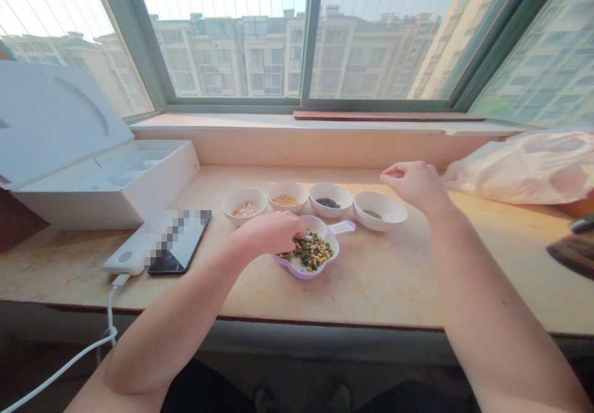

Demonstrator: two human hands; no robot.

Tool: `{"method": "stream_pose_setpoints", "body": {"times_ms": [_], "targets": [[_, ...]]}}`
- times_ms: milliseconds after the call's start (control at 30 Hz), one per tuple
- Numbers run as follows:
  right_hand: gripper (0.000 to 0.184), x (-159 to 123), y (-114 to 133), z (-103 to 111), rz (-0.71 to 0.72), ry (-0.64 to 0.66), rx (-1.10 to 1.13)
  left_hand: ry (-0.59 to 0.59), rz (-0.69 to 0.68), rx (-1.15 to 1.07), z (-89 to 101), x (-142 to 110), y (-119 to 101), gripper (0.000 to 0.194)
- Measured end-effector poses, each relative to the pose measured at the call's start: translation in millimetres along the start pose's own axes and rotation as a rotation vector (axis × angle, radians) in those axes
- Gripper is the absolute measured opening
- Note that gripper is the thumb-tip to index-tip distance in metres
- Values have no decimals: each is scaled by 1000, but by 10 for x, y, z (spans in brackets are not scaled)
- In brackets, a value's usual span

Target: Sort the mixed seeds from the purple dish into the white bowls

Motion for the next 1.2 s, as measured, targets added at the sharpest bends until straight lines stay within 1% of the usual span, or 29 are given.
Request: {"method": "stream_pose_setpoints", "body": {"times_ms": [100, 233, 400, 533, 700, 900, 1033, 1133, 1200], "targets": [[13, 35, -116, -8, -47, 50, -46, 68, -41, 8, -14, -2, -61, 25], [15, 33, -207, -81, -67, 135, -68, 79, -33, 10, -36, 18, -87, 32], [12, 15, -287, -144, -116, 206, -72, 82, -42, 36, -77, 54, -118, 34], [13, 14, -265, -164, -92, 231, -76, 66, -54, 23, -102, 77, -117, 37], [13, -12, -281, -223, -193, 359, -64, 48, -54, -4, -140, 98, -74, 49], [15, -2, -343, -300, -219, 478, -76, -33, -108, -25, -81, 90, -93, 56], [23, -12, -383, -339, -237, 539, -89, -141, -148, -48, -18, 90, -111, 57], [24, -24, -352, -332, -224, 531, -95, -259, -128, -83, 35, 90, -73, 55], [24, -25, -276, -307, -173, 477, -81, -341, -99, -99, 80, 77, -39, 56]]}}
Point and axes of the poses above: each hand's wrist, its own x-axis towards the middle knuckle, its own z-axis out of the back of the hand, y = z × x, the point moved 6 cm from there along x, towards the middle knuckle, and after that the axes turned 15 degrees about x, right-handed, at the moved point
